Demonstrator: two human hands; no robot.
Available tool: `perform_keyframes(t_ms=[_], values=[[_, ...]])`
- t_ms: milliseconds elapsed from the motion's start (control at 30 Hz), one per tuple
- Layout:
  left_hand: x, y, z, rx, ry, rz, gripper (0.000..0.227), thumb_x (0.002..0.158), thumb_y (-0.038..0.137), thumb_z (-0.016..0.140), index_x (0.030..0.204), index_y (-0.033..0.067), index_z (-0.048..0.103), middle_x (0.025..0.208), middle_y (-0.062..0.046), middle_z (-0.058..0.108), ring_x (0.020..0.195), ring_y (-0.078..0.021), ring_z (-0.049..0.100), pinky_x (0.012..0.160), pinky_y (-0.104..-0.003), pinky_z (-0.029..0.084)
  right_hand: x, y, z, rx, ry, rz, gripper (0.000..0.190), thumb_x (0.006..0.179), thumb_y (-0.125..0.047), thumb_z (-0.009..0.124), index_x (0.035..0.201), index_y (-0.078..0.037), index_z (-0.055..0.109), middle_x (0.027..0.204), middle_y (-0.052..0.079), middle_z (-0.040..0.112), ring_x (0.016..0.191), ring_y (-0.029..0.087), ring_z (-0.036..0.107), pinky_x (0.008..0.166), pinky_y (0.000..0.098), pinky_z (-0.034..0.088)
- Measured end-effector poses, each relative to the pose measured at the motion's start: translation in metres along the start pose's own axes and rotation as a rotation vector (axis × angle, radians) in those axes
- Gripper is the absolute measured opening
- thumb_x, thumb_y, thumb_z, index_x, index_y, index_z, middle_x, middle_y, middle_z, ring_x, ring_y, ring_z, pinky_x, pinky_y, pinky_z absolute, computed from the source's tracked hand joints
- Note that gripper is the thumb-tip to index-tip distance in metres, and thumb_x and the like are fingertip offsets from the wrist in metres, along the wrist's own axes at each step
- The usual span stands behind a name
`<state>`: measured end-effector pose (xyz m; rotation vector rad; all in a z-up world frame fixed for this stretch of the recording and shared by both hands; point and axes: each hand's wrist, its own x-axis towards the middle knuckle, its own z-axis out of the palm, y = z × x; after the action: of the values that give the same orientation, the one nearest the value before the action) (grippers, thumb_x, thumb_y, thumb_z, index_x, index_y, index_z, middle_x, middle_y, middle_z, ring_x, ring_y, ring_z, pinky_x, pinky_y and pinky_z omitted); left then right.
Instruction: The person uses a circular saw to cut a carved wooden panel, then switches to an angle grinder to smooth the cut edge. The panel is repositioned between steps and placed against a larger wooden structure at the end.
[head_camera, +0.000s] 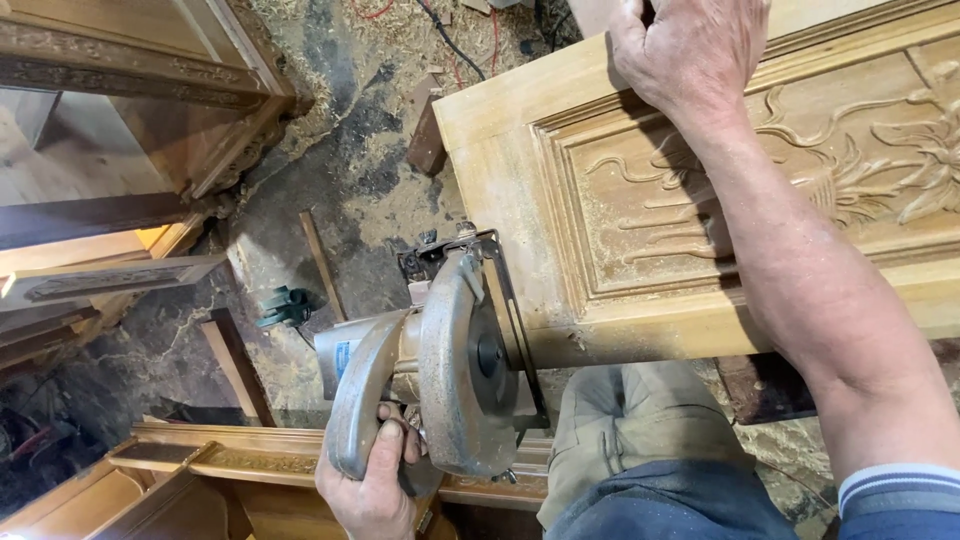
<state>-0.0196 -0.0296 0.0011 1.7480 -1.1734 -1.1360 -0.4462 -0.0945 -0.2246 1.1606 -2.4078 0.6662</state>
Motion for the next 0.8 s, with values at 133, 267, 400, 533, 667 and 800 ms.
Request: perform_keyframes(t_ms=[133,267,400,533,667,800], values=[[0.0,0.012,0.006,0.0,-0.084,0.018,0.017,0.084,0.004,0.07,0.093,-0.009,0.064,0.069,-0.017,0.059,0.044,-0.02,0.049,0.043,-0.036,0.048,0.001,0.0,0.0,-0.035,0.016,-0.02,0.024,0.089,-0.033,0.068,0.072,-0.021,0.054,0.065,-0.001,0.053,0.061,0.028,0.056,0.055,0.0438,0.04],[0.004,0.012,0.006,-0.021,-0.082,0.0,0.013,0.084,-0.002,0.068,0.093,-0.0097,0.064,0.069,-0.017,0.059,0.044,-0.0206,0.049,0.042,-0.037,0.048,0.001,0.0,0.0,-0.015,-0.033,0.012,0.032,0.091,-0.034,0.068,0.069,-0.02,0.05,0.064,-0.001,0.049,0.059,0.027,0.053,0.054,0.0437,0.039],[0.006,0.009,0.005,-0.025,-0.081,0.007,0.015,0.083,-0.001,0.068,0.095,-0.0098,0.065,0.068,-0.017,0.06,0.043,-0.0207,0.05,0.042,-0.036,0.049,0.003,0.0,-0.001,-0.042,-0.037,0.0,0.028,0.089,-0.035,0.068,0.07,-0.021,0.053,0.063,0.0,0.049,0.057,0.027,0.052,0.05,0.0423,0.038],[0.009,0.005,0.001,-0.017,-0.126,0.042,0.018,0.084,0.003,0.069,0.097,-0.0095,0.065,0.07,-0.017,0.06,0.045,-0.0208,0.051,0.042,-0.036,0.05,0.003,0.0,-0.002,-0.037,-0.037,-0.005,0.027,0.09,-0.036,0.069,0.071,-0.021,0.056,0.064,0.001,0.053,0.059,0.029,0.055,0.05,0.0443,0.039],[0.012,0.005,0.001,-0.039,-0.131,0.026,0.019,0.084,0.004,0.071,0.097,-0.0091,0.065,0.066,-0.017,0.06,0.044,-0.0203,0.052,0.042,-0.035,0.05,0.002,0.001,-0.002,-0.02,-0.042,-0.018,0.026,0.093,-0.036,0.07,0.075,-0.02,0.06,0.071,0.002,0.058,0.066,0.029,0.059,0.056,0.0446,0.043],[0.015,0.007,0.003,-0.031,-0.152,0.032,0.02,0.084,0.006,0.073,0.096,-0.0072,0.066,0.067,-0.015,0.061,0.045,-0.02,0.053,0.043,-0.035,0.05,0.005,0.002,-0.007,-0.005,-0.095,-0.041,0.036,0.099,-0.037,0.069,0.075,-0.019,0.05,0.069,-0.002,0.051,0.063,0.024,0.054,0.06,0.0413,0.039]])
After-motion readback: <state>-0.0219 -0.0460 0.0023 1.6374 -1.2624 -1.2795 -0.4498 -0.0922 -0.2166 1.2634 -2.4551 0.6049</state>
